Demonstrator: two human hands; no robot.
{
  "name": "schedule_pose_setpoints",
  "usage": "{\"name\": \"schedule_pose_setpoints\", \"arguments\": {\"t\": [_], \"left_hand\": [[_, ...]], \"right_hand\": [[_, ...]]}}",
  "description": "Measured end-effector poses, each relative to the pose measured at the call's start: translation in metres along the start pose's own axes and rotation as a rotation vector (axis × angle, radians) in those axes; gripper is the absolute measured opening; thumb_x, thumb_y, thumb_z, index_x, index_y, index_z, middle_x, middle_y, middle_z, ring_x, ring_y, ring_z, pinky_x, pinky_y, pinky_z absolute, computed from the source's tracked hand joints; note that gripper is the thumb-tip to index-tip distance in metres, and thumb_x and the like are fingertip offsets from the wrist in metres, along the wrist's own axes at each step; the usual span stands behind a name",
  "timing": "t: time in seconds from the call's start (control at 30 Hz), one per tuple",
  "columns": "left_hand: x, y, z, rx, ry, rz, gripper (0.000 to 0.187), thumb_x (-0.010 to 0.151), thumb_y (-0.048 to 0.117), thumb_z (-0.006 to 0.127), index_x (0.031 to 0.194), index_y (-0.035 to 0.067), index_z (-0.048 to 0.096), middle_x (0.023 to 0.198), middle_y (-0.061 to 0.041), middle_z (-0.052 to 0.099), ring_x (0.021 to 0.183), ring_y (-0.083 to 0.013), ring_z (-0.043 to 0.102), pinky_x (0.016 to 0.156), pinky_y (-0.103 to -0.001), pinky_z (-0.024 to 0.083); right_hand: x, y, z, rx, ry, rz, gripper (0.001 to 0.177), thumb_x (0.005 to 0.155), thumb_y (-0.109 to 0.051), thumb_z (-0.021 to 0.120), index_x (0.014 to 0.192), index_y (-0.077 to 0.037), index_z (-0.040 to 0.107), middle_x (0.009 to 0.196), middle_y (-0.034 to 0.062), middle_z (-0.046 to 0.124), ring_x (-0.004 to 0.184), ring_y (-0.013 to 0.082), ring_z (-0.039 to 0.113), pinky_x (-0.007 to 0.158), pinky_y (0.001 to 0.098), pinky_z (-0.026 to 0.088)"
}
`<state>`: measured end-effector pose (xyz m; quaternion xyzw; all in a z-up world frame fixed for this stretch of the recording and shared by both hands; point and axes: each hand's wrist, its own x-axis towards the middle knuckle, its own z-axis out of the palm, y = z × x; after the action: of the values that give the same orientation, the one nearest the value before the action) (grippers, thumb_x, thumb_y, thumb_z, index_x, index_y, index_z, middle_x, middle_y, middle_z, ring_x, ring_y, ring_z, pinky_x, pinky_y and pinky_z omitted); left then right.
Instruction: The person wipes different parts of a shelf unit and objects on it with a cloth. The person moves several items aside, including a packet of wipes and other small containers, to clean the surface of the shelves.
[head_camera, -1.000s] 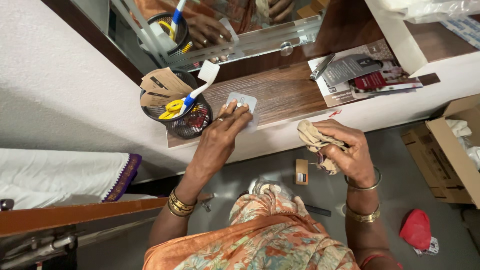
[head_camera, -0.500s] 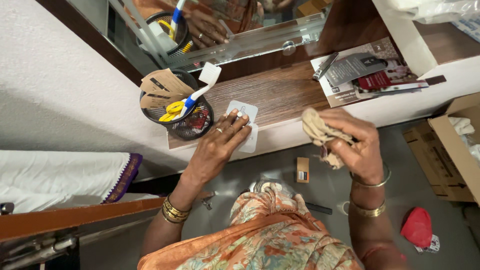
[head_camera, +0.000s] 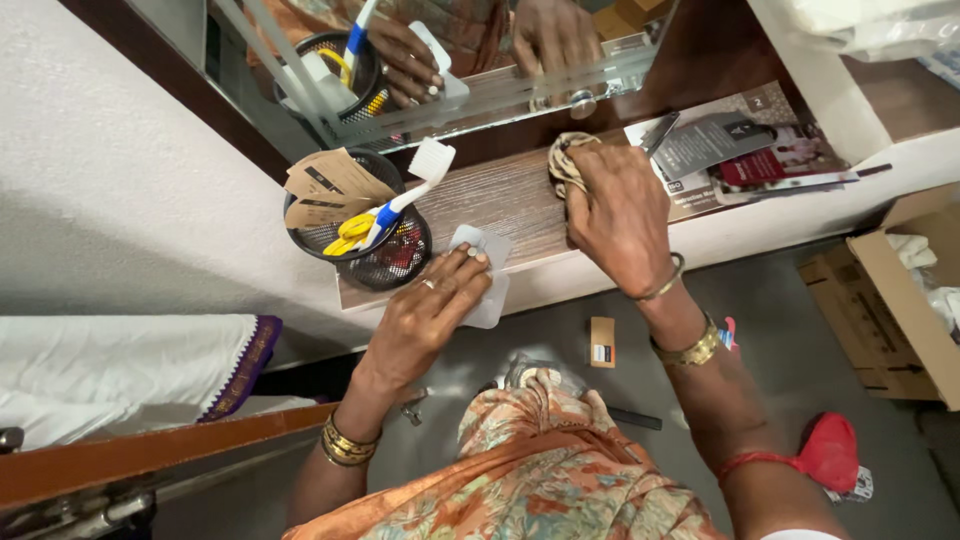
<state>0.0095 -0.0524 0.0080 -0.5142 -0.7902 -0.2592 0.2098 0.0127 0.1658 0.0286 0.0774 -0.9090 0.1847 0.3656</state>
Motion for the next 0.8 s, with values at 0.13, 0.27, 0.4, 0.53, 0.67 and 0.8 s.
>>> {"name": "schedule_pose_setpoints", "arguments": {"t": [0.13, 0.27, 0.4, 0.53, 0.67, 0.8], "left_hand": [[-0.002, 0.001, -0.006, 0.017, 0.064, 0.028, 0.028, 0.072, -0.002, 0.052, 0.1, -0.004, 0.054, 0.107, -0.016, 0.054, 0.103, -0.0304, 0.051, 0.089, -0.039, 0.043], [-0.006, 0.004, -0.009, -0.037, 0.155, -0.007, 0.024, 0.073, -0.005, 0.054, 0.097, -0.005, 0.053, 0.104, -0.017, 0.055, 0.101, -0.0311, 0.053, 0.087, -0.037, 0.046], [-0.01, 0.001, -0.006, -0.014, 0.184, 0.017, 0.026, 0.072, -0.007, 0.055, 0.097, -0.005, 0.053, 0.102, -0.018, 0.055, 0.1, -0.0316, 0.054, 0.085, -0.038, 0.047], [-0.012, 0.0, -0.007, -0.015, 0.204, 0.011, 0.025, 0.073, -0.006, 0.056, 0.097, -0.005, 0.053, 0.102, -0.017, 0.056, 0.099, -0.0314, 0.055, 0.083, -0.037, 0.047], [-0.011, 0.0, -0.007, -0.059, 0.216, 0.01, 0.025, 0.071, -0.007, 0.056, 0.097, -0.006, 0.053, 0.102, -0.018, 0.055, 0.1, -0.0321, 0.054, 0.084, -0.038, 0.047], [-0.009, 0.005, -0.009, -0.056, 0.265, 0.008, 0.024, 0.072, -0.007, 0.056, 0.096, -0.006, 0.053, 0.101, -0.018, 0.056, 0.099, -0.0323, 0.055, 0.083, -0.037, 0.048]], "right_hand": [[0.007, -0.006, 0.017, 0.001, -0.023, 0.0, 0.025, 0.071, -0.001, 0.057, 0.095, 0.0, 0.055, 0.091, 0.0142, 0.056, 0.085, 0.0278, 0.049, 0.075, 0.0365, 0.041], [0.008, -0.016, 0.025, 0.146, -0.138, -0.014, 0.024, 0.074, -0.004, 0.057, 0.097, -0.002, 0.057, 0.09, 0.0118, 0.056, 0.085, 0.0246, 0.051, 0.075, 0.0359, 0.042], [0.0, -0.019, 0.021, 0.29, -0.252, -0.24, 0.03, 0.069, -0.004, 0.058, 0.099, 0.001, 0.056, 0.1, 0.0148, 0.055, 0.094, 0.0269, 0.05, 0.082, 0.0386, 0.039], [-0.016, -0.004, -0.012, 0.223, -0.222, -0.115, 0.03, 0.07, -0.001, 0.057, 0.1, -0.001, 0.056, 0.101, 0.014, 0.057, 0.096, 0.0246, 0.051, 0.086, 0.0344, 0.041], [-0.023, -0.007, -0.022, 0.035, -0.133, 0.029, 0.029, 0.07, 0.002, 0.058, 0.099, 0.0, 0.057, 0.099, 0.0128, 0.058, 0.093, 0.0247, 0.052, 0.082, 0.0335, 0.043], [-0.023, -0.025, -0.002, 0.004, -0.1, -0.013, 0.03, 0.067, 0.003, 0.059, 0.097, 0.0, 0.057, 0.097, 0.0136, 0.058, 0.091, 0.024, 0.054, 0.079, 0.0318, 0.045]]}}
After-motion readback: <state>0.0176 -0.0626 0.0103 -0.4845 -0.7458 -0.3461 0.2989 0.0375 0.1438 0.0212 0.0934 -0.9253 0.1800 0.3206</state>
